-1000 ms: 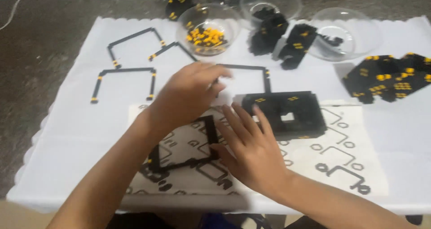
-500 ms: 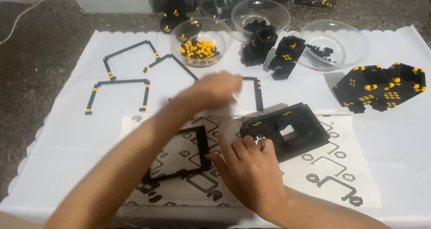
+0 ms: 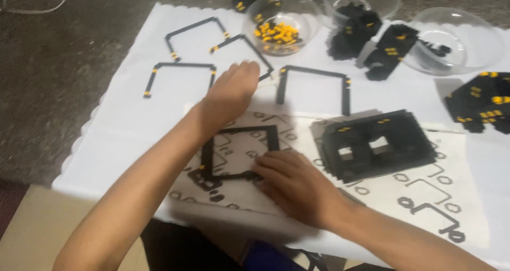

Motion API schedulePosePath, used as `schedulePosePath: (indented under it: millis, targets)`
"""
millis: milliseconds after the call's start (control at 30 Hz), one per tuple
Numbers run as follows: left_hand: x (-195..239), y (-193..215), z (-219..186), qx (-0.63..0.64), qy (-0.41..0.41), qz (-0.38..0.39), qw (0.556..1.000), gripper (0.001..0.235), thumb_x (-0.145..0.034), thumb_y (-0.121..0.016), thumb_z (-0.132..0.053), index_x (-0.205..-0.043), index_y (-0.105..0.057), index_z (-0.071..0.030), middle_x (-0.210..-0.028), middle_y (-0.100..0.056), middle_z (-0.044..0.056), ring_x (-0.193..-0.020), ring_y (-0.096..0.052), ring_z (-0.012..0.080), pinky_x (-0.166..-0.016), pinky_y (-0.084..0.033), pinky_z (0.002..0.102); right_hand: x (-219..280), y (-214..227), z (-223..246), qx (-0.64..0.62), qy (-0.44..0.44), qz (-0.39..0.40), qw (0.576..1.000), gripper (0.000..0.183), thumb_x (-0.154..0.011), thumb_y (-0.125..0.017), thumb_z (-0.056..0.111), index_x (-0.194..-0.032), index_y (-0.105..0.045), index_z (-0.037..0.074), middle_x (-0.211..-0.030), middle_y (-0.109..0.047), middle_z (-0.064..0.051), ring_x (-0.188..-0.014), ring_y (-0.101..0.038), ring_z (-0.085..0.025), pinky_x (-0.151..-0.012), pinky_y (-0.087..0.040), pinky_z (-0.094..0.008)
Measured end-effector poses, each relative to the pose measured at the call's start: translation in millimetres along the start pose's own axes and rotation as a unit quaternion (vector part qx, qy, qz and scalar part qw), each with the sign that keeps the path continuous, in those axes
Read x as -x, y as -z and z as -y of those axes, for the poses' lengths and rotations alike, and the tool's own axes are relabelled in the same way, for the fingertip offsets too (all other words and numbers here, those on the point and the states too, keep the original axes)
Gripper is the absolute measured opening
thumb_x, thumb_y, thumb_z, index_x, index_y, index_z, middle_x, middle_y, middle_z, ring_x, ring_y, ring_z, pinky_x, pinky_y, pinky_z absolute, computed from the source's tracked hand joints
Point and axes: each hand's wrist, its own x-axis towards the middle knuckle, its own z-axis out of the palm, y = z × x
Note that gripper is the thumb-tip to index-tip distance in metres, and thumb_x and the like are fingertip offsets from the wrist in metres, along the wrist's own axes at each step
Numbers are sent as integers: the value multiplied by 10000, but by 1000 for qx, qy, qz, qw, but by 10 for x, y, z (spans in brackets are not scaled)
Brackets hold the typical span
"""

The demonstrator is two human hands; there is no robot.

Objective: The person assembles black and yellow plastic bricks into a rectangular frame structure. They connect pre-assembled frame pieces, attach them to a larger base, and use a white plastic tool to press the bricks together securely.

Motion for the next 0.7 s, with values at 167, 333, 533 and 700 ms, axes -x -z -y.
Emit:
schedulePosePath:
  millis: [167, 333, 533, 700]
  targets:
    - [-142, 509, 234, 40, 39, 350, 935, 288, -711, -364, 240, -772, -501, -5, -899, -484, 197, -621, -491, 311, -497, -435, 437, -107, 85, 71, -25, 0, 6, 1000, 267, -864, -654, 158, -1078, -662, -1, -1087, -663, -163, -1002, -627, -330, -894, -493, -453]
    - [142, 1289, 190, 115, 179, 398, 892, 105, -847, -431, 76, -842, -508, 5, -870, -481, 185, -711, -520, 364, -549, -416, 475, -19, 62, 33, -41, -77, 32, 996, 326, -844, -647, 97, -1163, -624, 31, -1269, -571, -168, -1215, -513, -362, -1014, -430, -486]
    - [775, 1563, -684, 347, 278, 218, 869, 330, -931, -410, -134, -1204, -571, -42, -1092, -642, 184, -979, -604, 349, -838, -445, 462, -55, 86, 37, -114, -186, 27, 975, 334, -814, -663, 93, -1134, -620, 6, -1226, -618, -144, -1238, -523, -289, -1065, -401, -399]
    - [694, 1883, -938, 278, 332, 24, 901, 290, -951, -479, -40, -1219, -558, 35, -871, -585, 104, -760, -566, 219, -722, -464, 326, -76, 112, 35, -132, -185, 11, 974, 282, -802, -677, 76, -1082, -675, 42, -1194, -640, -130, -1222, -543, -290, -1052, -437, -396]
